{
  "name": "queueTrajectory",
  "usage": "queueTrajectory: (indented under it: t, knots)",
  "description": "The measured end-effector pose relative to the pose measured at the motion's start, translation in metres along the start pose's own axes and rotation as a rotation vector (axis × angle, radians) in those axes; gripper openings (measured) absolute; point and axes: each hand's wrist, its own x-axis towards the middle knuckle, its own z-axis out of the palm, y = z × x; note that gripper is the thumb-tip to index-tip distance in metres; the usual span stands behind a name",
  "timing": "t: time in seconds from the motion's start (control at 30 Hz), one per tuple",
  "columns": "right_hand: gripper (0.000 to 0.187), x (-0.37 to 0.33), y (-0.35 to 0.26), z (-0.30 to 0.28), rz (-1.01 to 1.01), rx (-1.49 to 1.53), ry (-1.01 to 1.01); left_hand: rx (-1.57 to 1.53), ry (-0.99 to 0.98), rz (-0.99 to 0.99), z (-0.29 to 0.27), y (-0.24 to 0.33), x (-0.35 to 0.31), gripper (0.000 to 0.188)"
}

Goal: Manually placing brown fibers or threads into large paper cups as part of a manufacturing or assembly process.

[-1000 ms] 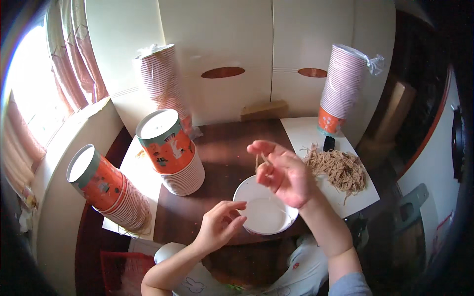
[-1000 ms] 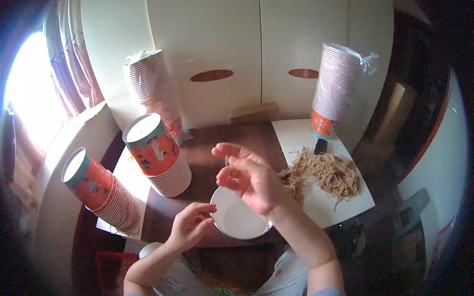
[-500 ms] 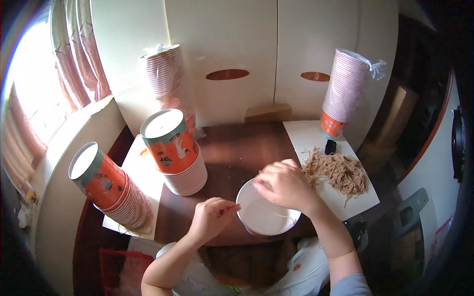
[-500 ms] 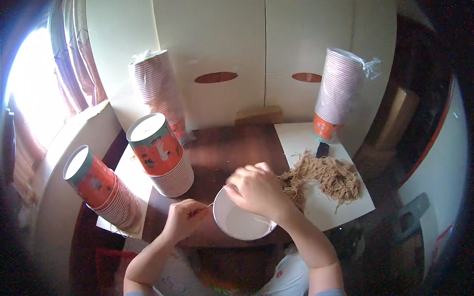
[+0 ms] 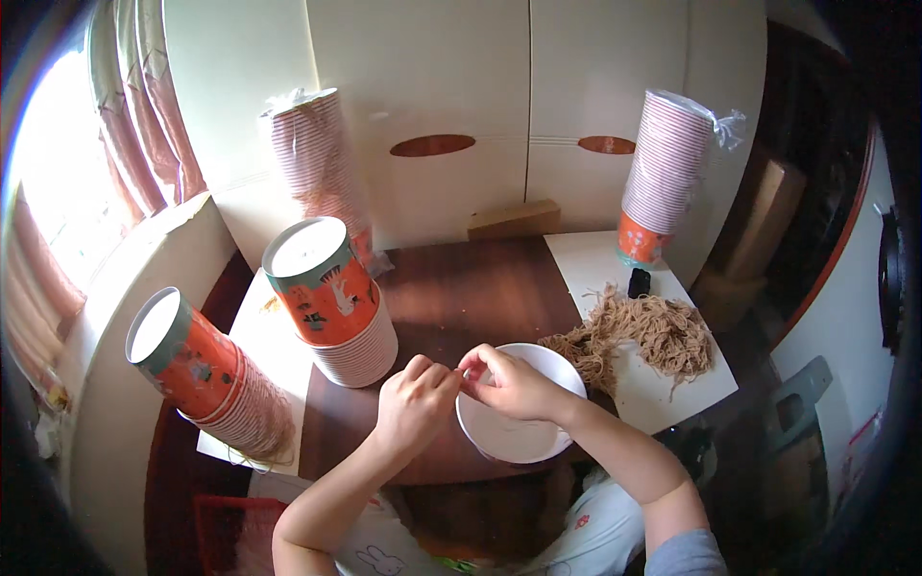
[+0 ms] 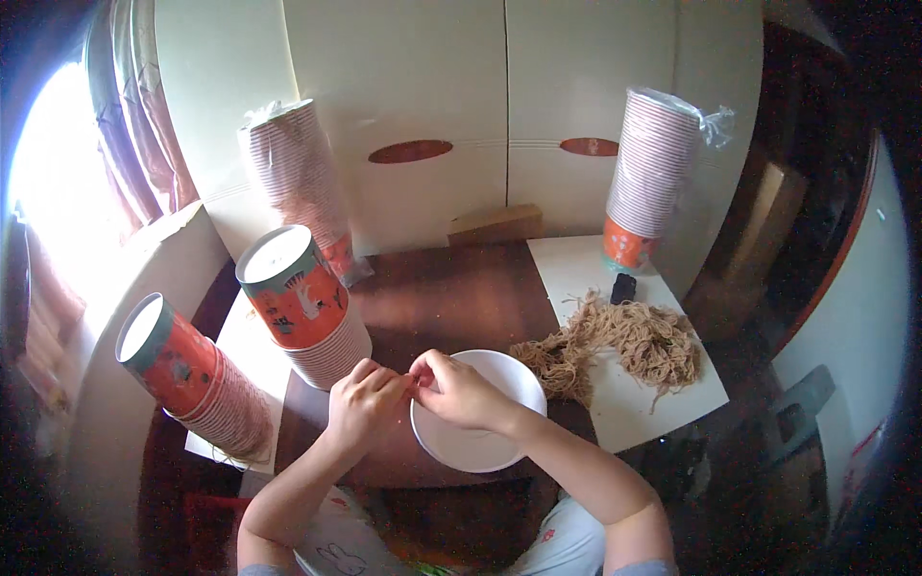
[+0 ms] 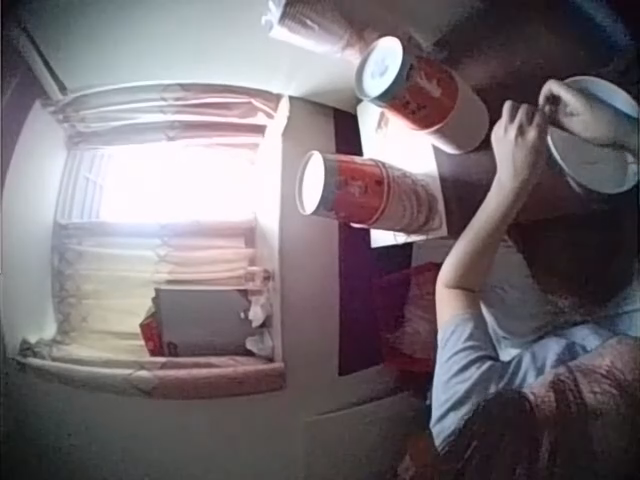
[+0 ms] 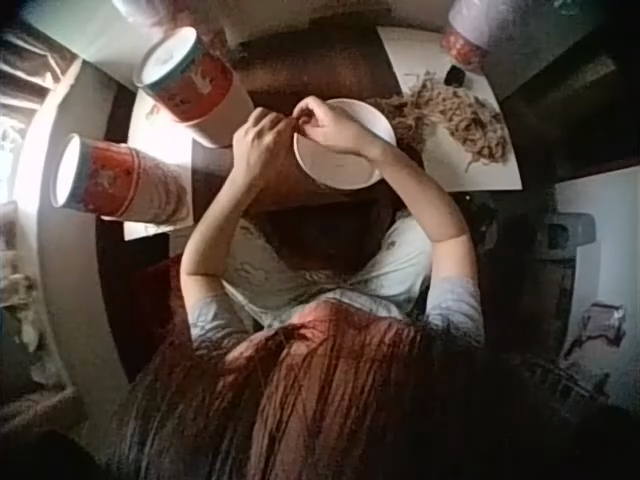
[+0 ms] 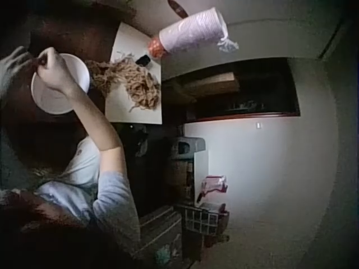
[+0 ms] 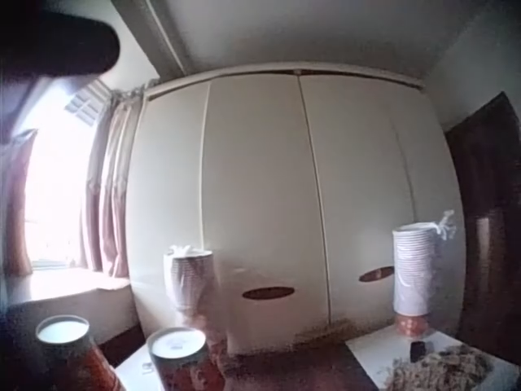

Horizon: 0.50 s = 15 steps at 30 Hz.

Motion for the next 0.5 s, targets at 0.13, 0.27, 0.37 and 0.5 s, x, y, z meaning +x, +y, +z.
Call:
queueTrajectory:
  t: [0.13, 0.27, 0.37, 0.5]
  knots:
    - [0.012, 0.005, 0.012, -0.01, 0.047, -0.088, 0.046, 0.03, -0.078, -0.016, 0.01, -0.004, 0.004, 0.009]
    - [0.01, 0.006, 0.023, -0.014, 0.015, -0.289, 0.201, -0.365, -0.11, -0.259, 0.04, -0.013, -0.001, 0.021]
    - [0.012, 0.008, 0.03, -0.015, 0.155, -0.408, 0.166, -0.8, -0.295, -0.647, 0.048, -0.016, -0.006, 0.035]
    - [0.013, 0.01, 0.041, -0.01, 0.185, -0.501, 0.154, -1.26, -0.46, -0.871, 0.058, -0.019, -0.011, 0.04]
